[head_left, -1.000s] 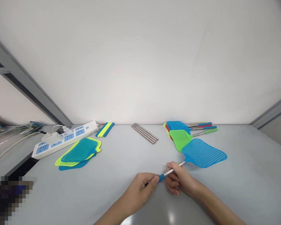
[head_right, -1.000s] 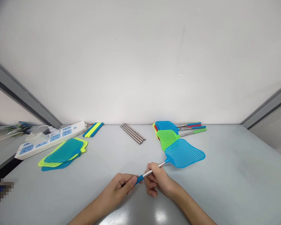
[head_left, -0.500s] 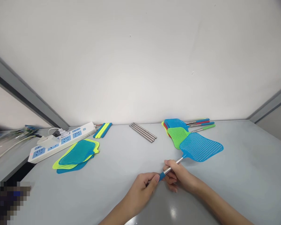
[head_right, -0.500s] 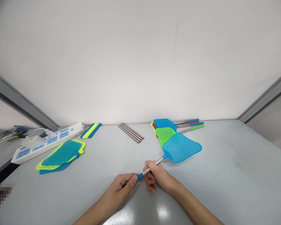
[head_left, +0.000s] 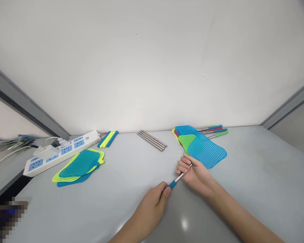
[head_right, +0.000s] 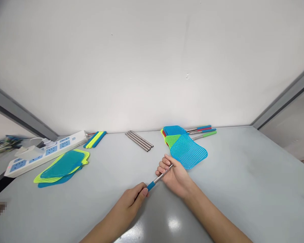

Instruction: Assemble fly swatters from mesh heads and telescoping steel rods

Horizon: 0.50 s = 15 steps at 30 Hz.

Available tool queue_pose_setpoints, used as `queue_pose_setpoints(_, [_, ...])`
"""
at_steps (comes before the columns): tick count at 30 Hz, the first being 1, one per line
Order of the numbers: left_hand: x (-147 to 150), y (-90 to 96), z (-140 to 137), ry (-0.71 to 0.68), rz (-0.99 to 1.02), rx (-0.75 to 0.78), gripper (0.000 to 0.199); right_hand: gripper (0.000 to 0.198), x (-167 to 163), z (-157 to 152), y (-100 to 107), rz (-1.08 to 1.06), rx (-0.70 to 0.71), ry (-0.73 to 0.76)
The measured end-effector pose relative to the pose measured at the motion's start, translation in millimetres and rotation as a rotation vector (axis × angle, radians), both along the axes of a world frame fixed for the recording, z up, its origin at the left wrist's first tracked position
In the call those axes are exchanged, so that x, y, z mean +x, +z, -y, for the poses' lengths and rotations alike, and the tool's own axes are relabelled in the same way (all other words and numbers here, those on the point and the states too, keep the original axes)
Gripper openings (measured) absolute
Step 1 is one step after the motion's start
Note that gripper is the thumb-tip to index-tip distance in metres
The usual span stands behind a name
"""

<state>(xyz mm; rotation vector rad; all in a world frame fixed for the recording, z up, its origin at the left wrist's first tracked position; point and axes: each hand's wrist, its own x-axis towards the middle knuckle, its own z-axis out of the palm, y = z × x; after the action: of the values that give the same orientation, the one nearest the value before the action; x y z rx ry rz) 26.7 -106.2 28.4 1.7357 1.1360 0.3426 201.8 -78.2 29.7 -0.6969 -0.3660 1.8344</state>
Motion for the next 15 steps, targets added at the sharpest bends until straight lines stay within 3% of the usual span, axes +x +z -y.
queue_pose_setpoints(7, [2,-5.6,5,-0.002,0.001,0.02,0.032,0.039,-15,4,-5,-0.061,0.017,-0.175])
queue_pose_setpoints(15, [4,-20.4,9,0.131,0.175,0.035,0.033,0.038,-33,-9,26,-0.05,0.135,-0.038])
